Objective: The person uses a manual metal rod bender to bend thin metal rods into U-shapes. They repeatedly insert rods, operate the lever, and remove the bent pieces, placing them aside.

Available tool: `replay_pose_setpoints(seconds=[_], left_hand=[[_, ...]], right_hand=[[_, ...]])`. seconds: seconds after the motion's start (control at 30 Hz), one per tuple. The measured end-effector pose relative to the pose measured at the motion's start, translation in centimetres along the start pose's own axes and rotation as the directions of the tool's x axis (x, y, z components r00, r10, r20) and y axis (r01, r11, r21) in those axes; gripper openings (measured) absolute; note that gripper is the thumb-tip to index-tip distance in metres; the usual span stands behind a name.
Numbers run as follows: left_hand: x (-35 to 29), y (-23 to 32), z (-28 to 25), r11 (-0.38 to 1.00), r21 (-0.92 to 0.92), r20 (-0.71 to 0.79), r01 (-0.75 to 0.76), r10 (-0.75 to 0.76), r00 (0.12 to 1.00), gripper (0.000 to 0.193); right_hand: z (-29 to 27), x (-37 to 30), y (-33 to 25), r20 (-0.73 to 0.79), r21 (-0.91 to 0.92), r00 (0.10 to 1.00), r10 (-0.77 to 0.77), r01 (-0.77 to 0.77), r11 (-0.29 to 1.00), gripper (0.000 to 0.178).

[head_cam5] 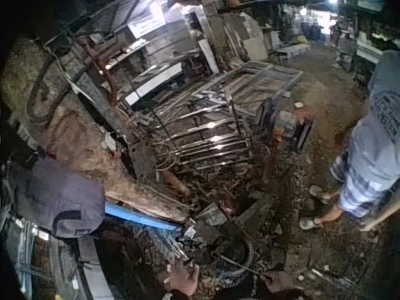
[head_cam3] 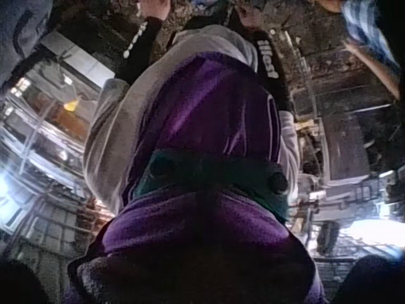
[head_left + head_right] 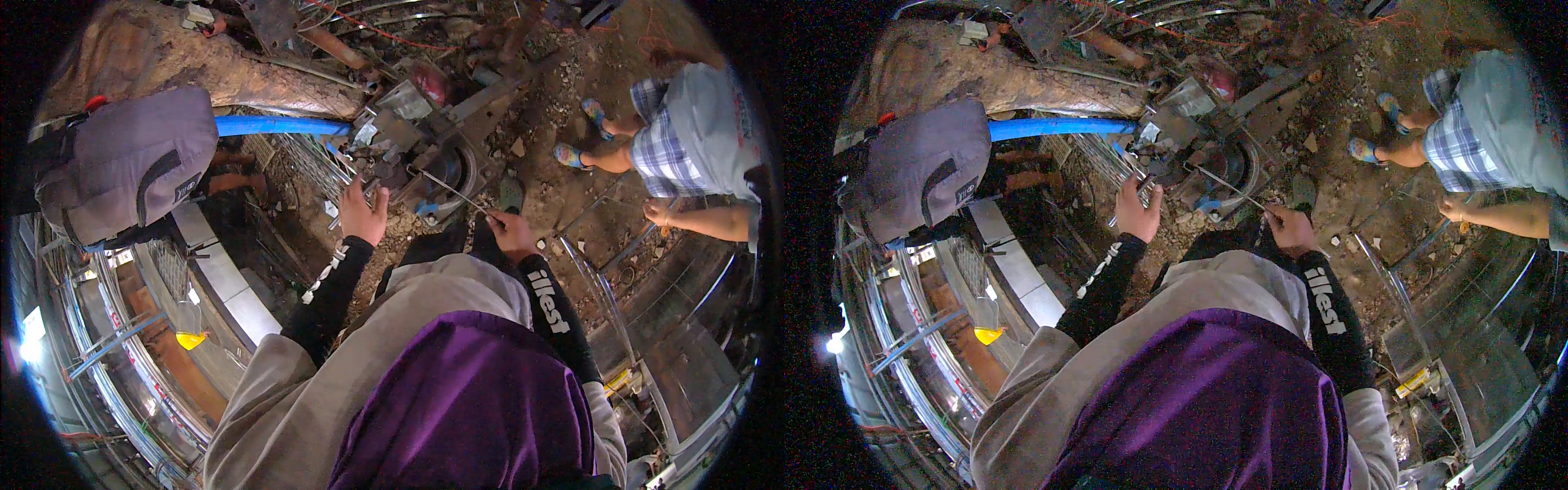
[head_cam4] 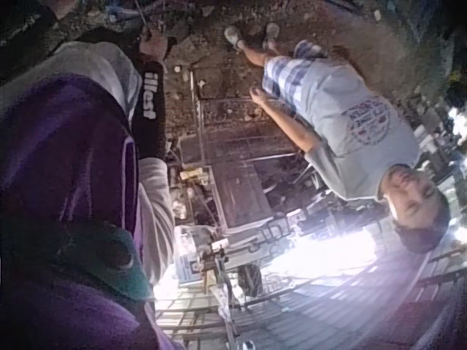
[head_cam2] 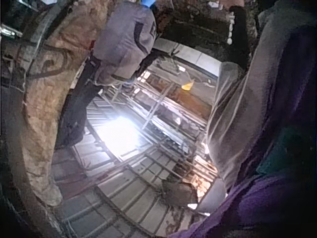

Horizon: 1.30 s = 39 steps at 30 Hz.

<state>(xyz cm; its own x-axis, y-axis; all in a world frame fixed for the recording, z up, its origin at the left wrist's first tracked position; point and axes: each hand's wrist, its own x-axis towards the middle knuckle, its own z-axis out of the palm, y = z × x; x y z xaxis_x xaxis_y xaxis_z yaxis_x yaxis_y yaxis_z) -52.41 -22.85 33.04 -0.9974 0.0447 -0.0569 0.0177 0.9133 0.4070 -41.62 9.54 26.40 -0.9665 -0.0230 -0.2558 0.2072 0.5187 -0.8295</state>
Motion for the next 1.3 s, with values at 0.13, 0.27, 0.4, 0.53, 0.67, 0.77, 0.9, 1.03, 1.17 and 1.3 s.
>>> replay_pose_setpoints(seconds=[0.13, 0.27, 0.4, 0.53, 0.67, 0.77, 0.9, 1.03, 1.17, 1.3], left_hand=[[1.1, -1.7, 0.4, 0.972, 0.232, 0.055, 0.040, -0.054, 0.997, 0.045], [1.7, -6.1, -1.0, 0.954, 0.204, 0.040, 0.219, -0.232, 0.972, 0.063], [0.7, -10.1, -1.2, 0.931, 0.214, -0.044, 0.294, -0.291, 0.956, 0.075], [0.6, -11.4, -0.3, 0.941, 0.275, -0.107, 0.197, -0.174, 0.979, 0.070], [0.6, -10.8, -0.5, 0.958, 0.285, -0.152, 0.011, 0.034, 0.988, 0.055], [0.4, -11.0, -0.8, 0.948, 0.302, -0.176, -0.096, 0.155, 0.972, 0.047], [0.2, -11.2, -0.9, 0.942, 0.303, -0.205, -0.145, 0.213, 0.955, 0.043], [0.5, -11.1, -0.7, 0.954, 0.299, -0.218, -0.011, 0.080, 0.973, 0.043], [3.7, -9.0, -3.1, 0.972, 0.233, -0.218, 0.031, 0.021, 0.976, 0.038], [8.8, -4.1, -3.9, 0.983, -0.012, -0.109, -0.183, 0.181, 0.977, 0.027]], right_hand=[[0.0, 0.1, -0.2, 0.029, -0.004, 0.996, 0.083, -0.083, 0.997, 0.029], [-0.2, 0.2, -0.4, 0.050, 0.020, 0.992, 0.115, -0.116, 0.993, 0.030], [0.2, 0.1, -0.2, -0.010, 0.072, 0.999, 0.048, -0.047, 0.996, 0.031], [0.0, 0.2, 0.1, 0.048, 0.041, 0.993, 0.107, -0.109, 0.993, 0.031], [-0.2, 0.2, -0.3, 0.037, 0.014, 0.991, 0.131, -0.132, 0.991, 0.030], [-0.8, 0.4, -1.1, 0.108, -0.030, 0.969, 0.222, -0.221, 0.975, 0.029], [-0.4, 0.1, -0.1, 0.091, 0.016, 0.982, 0.167, -0.169, 0.985, 0.031], [-0.2, 0.0, 0.2, 0.049, -0.020, 0.993, 0.104, -0.103, 0.995, 0.032], [0.1, -0.1, 0.7, 0.044, 0.013, 0.996, 0.080, -0.081, 0.997, 0.032], [-0.8, -0.1, -0.7, 0.099, -0.034, 0.983, 0.152, -0.150, 0.988, 0.032]])
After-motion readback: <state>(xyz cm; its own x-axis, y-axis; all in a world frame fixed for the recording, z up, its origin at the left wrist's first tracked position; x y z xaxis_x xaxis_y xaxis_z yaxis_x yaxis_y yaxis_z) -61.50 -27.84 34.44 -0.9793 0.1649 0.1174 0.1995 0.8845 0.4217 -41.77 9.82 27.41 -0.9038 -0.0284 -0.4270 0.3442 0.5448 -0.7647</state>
